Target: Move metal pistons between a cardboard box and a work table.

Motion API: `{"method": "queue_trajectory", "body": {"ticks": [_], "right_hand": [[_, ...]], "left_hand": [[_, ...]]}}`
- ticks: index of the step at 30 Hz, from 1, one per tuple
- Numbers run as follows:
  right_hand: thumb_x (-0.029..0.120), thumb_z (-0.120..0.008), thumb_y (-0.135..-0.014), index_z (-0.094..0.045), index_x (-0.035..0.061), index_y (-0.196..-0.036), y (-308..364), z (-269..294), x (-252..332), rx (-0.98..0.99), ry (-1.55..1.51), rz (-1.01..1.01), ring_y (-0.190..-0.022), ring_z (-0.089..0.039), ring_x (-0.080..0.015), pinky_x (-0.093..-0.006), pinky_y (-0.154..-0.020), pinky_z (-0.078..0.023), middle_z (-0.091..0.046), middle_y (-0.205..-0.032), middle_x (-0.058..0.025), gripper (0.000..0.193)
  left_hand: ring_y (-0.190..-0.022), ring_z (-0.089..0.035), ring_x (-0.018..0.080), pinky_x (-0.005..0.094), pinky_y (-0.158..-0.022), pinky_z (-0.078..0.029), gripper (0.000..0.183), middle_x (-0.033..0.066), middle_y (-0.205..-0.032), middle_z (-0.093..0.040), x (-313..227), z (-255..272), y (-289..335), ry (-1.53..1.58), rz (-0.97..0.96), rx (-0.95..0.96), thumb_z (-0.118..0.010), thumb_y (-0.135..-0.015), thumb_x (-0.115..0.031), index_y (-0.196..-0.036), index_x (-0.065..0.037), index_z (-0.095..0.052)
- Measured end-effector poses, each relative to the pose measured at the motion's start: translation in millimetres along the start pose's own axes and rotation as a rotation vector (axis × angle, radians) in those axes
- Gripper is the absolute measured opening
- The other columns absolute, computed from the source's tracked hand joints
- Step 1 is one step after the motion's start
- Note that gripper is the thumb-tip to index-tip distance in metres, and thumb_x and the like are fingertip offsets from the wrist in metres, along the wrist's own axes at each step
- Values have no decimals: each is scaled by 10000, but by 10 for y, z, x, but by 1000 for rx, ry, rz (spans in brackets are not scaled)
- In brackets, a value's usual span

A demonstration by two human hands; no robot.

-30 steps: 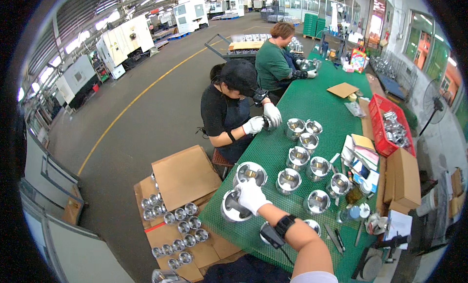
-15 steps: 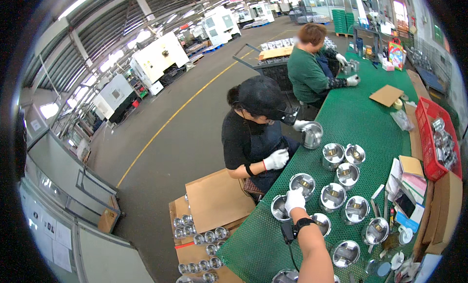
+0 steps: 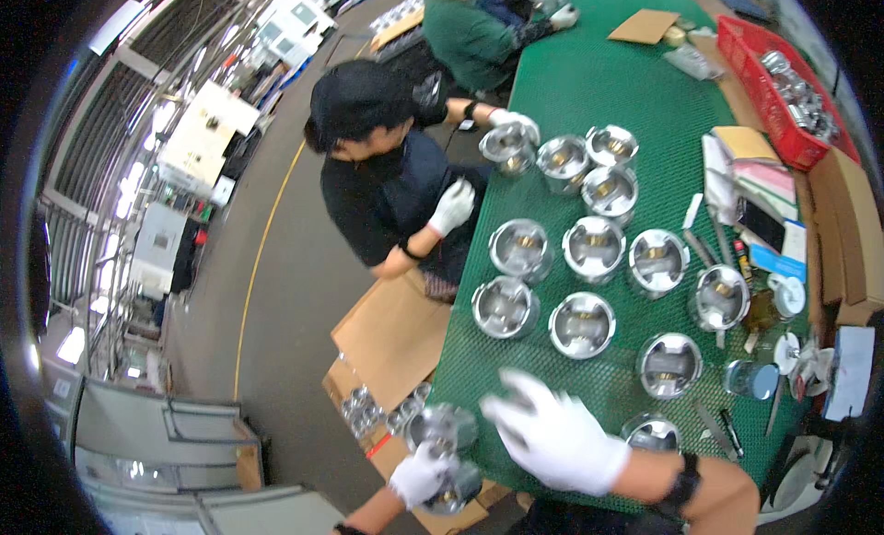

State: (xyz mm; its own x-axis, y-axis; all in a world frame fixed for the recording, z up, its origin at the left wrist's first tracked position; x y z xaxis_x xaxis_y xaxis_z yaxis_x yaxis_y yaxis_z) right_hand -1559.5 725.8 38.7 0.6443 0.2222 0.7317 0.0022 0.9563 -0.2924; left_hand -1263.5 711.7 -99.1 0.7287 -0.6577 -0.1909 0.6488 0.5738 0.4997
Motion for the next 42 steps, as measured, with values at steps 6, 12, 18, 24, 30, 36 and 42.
{"method": "queue_trajectory", "body": {"ticks": [6,12,18,24,30,36,42], "right_hand": [[130,-695,-744,-680,173,-958,1223,-156,48,148,-235,-219,-678,-655,-240,-327,-582,-552,-587,-1081,-119,218],[171,-624,-788,-675,143,-939,1431,-166,71,21,-210,-484,-839,-643,-290,-396,-695,-536,-630,-1050,-105,162],[143,-634,-781,-664,180,-967,1690,-268,65,-66,-179,-561,-814,-644,-324,-407,-688,-547,-596,-1126,-107,192],[127,-620,-783,-655,179,-976,1671,-403,18,-100,-304,-518,-863,-633,-319,-407,-710,-542,-595,-1115,-97,203],[121,-614,-791,-654,179,-966,1774,-663,-62,-95,-182,-532,-888,-629,-298,-397,-720,-539,-599,-1103,-70,189],[191,-564,-810,-696,109,-907,1939,-1106,185,336,-390,-537,-901,-627,-316,-401,-815,-505,-663,-975,-127,183],[156,-551,-771,-714,89,-889,2133,-1330,509,669,-369,-575,-889,-626,-336,-416,-804,-495,-674,-926,-148,212]], "left_hand": [[-803,-648,361,400,-723,-553,333,208,-1242,-485,91,-215,-683,249,103,145,-673,-767,-278,-1091,-329,-611],[-868,-638,384,422,-753,-539,221,220,-1304,-455,-320,-94,-1380,53,-66,245,-529,-867,-288,-1079,-292,-590],[-865,-631,400,432,-758,-530,229,239,-1316,-431,-524,2,-1550,-154,-268,247,-543,-830,-217,-1048,-266,-592],[-901,-622,412,420,-794,-527,231,254,-1322,-411,-491,3,-1486,-45,-342,190,-550,-823,-186,-1022,-273,-629],[-886,-635,414,446,-800,-520,407,235,-1395,-352,-82,-525,-1581,35,-92,352,-557,-839,-230,-1231,-334,-532],[-928,-645,334,426,-747,-536,545,180,-1455,-313,-668,123,-1219,-208,-307,186,-532,-829,-160,-1342,-323,-448],[-976,-604,382,441,-794,-519,431,247,-1227,-512,-307,242,-137,43,-253,-596,-600,-786,-194,-1206,-127,-531]]}}
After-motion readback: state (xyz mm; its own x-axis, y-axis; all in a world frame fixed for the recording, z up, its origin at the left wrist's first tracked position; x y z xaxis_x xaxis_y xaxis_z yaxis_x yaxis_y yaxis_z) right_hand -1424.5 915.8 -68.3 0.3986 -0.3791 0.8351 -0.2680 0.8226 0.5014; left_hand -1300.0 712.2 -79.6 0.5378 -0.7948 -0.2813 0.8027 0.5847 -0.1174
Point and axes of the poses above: each hand's wrist, its own y-axis away from the middle knuckle, its own z-axis out of the back of the hand, x = y × z, the point moved 6 cm from there along -y, towards the middle knuckle
